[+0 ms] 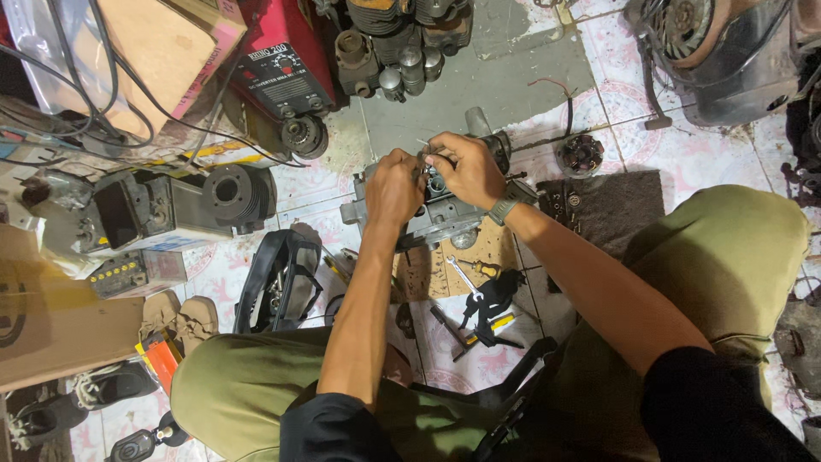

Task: The person is sitting on the floor in a workshop, disassembling a small engine component. They use their hands to remove small parts and then use yellow pliers to extract a pin from a metal piece.

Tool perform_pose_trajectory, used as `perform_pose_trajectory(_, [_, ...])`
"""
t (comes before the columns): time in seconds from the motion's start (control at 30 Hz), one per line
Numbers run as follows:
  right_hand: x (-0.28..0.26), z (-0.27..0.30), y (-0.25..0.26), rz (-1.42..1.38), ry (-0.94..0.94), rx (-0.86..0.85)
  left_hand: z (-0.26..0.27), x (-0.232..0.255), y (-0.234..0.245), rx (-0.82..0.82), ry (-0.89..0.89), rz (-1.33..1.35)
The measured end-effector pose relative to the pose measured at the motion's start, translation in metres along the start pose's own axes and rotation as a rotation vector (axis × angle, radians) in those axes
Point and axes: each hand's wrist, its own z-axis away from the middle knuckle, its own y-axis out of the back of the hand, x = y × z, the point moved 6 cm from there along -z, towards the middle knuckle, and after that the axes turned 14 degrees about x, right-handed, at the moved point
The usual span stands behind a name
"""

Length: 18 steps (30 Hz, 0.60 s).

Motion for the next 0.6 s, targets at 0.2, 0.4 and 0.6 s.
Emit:
perform_pose_trajectory(0.2, [-0.001,-0.002,0.001,0.03,0.021,-0.012,-0.004,0.012,0.007,-0.029,-0.052,-0.078])
perform_pose_trajectory(0.4, [0.003,-0.003,0.001,0.07,0.057,-0.021,-0.004,-0.007,-0.011,-0.058,-0.057,-0.005])
perform_pose_trajectory(0.6, [0.0,-0.004,0.002,0.07,0.043,-0.03,-0.001,-0.022,-0.024,-0.044,-0.006,0.155])
